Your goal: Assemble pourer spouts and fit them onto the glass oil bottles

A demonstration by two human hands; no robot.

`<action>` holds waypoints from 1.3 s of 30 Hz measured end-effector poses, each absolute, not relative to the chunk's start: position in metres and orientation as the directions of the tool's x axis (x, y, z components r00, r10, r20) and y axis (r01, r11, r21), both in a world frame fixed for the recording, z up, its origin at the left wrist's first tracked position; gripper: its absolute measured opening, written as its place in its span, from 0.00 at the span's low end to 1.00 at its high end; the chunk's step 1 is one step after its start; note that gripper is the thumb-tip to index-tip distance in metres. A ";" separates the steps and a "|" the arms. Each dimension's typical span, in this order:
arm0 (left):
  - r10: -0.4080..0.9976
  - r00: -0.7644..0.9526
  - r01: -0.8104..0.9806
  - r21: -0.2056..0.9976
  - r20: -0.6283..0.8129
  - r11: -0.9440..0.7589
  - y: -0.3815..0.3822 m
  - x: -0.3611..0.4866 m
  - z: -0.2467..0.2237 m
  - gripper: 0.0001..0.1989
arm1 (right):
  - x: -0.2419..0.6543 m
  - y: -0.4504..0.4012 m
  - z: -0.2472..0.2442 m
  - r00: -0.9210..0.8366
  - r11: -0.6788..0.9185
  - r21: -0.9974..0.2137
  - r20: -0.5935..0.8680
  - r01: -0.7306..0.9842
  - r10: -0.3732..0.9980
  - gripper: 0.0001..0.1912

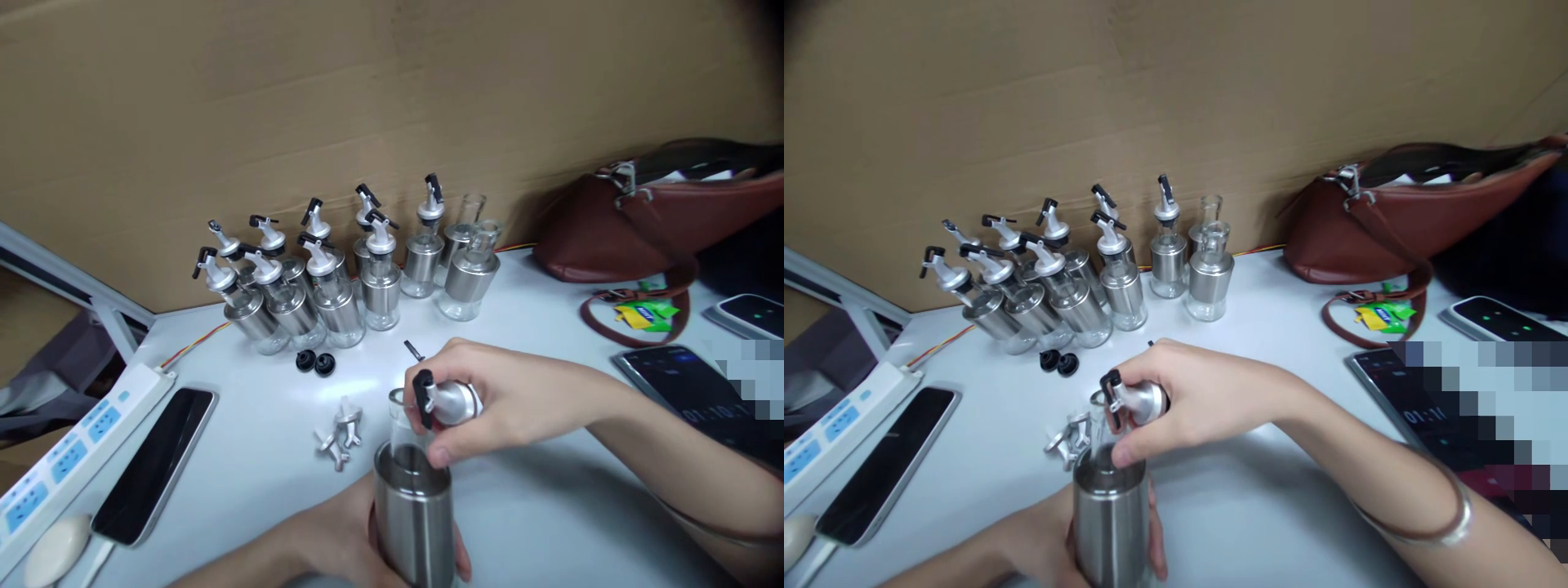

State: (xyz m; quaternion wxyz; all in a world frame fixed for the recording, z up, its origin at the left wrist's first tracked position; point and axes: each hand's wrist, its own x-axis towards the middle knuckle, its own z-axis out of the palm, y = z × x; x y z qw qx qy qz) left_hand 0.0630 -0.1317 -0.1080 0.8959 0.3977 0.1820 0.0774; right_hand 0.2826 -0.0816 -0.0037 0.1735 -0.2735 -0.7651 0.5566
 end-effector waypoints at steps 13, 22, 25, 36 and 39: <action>0.513 0.845 -0.311 0.641 -0.152 0.702 -0.125 0.071 -0.106 0.34 | 0.321 -0.074 0.020 -0.082 0.581 -0.572 0.668 0.578 0.740 0.08; 0.518 0.836 -0.314 0.619 -0.179 0.720 -0.125 0.072 -0.102 0.29 | 0.319 -0.042 -0.020 -0.254 0.561 -0.241 0.706 0.792 0.661 0.05; 0.515 0.838 -0.316 0.609 -0.182 0.728 -0.125 0.072 -0.102 0.29 | 0.319 -0.036 -0.028 -0.243 0.532 -0.267 0.669 0.803 0.702 0.06; 0.529 0.829 -0.317 0.627 -0.181 0.712 -0.124 0.073 -0.104 0.30 | 0.317 -0.032 -0.031 -0.113 0.499 -0.344 0.725 0.796 0.680 0.04; 0.532 0.826 -0.318 0.625 -0.186 0.713 -0.125 0.073 -0.105 0.30 | 0.305 -0.048 -0.028 -0.031 0.545 -0.389 0.793 0.743 0.608 0.05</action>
